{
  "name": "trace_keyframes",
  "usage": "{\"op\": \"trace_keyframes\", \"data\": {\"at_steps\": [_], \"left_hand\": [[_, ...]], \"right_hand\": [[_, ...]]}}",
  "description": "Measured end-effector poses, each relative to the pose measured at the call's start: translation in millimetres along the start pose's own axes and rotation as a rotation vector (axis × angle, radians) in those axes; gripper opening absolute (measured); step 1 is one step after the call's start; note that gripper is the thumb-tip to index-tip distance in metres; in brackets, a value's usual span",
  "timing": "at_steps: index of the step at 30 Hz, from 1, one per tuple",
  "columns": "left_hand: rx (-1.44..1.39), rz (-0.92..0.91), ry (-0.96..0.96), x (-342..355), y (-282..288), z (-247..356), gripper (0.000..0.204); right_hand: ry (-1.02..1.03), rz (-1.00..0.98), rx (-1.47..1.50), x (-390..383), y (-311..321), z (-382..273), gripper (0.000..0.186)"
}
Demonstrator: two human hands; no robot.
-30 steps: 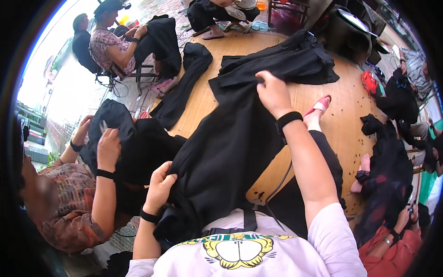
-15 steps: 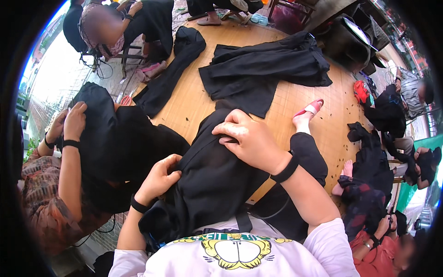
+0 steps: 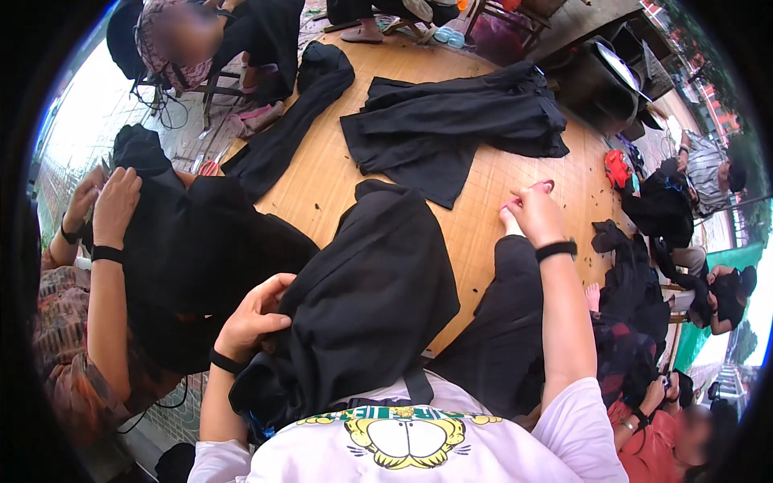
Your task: Inspecting and trimming loose threads from black trousers in a shared workspace.
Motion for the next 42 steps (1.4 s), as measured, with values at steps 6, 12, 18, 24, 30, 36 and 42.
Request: {"op": "trace_keyframes", "data": {"at_steps": [6, 12, 18, 24, 30, 36, 42], "left_hand": [[-0.040, -0.038, 0.174, -19.7, 14.5, -20.6, 0.051], [0.045, -0.095, 0.205, -4.1, -1.4, -19.0, 0.031], [0.129, -0.065, 0.223, -33.5, 5.9, -11.7, 0.031], [0.113, 0.075, 0.264, -37.3, 38.6, -24.3, 0.032], [0.680, -0.055, 0.008, 14.0, -0.2, 13.4, 0.055], [1.044, -0.145, 0.152, 31.1, -29.4, 43.1, 0.060], [0.768, -0.059, 0.118, 38.4, -4.6, 33.5, 0.050]], "right_hand": [[0.045, -0.141, 0.951, -18.0, 106.1, -195.8, 0.011], [0.675, -0.202, 0.620, -69.4, 99.0, -335.4, 0.012], [0.328, 0.000, 0.915, -40.9, 89.6, -253.7, 0.007], [-0.079, -0.042, 0.870, -15.1, 67.5, -161.0, 0.019], [0.256, 0.058, 0.792, -4.0, 81.8, -219.0, 0.016], [-0.241, 0.213, 0.685, 17.5, 50.8, -88.4, 0.019], [0.547, -0.053, 0.822, -89.3, 126.6, -283.8, 0.012]]}}
Point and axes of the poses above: each hand's wrist, its own x-axis towards the middle knuckle, its own y-axis out of the back of the hand, z = x × y, the point moved 10 cm from there along x, towards the middle knuckle, and after that the axes turned 5 degrees about -y, right-handed, at the moved point
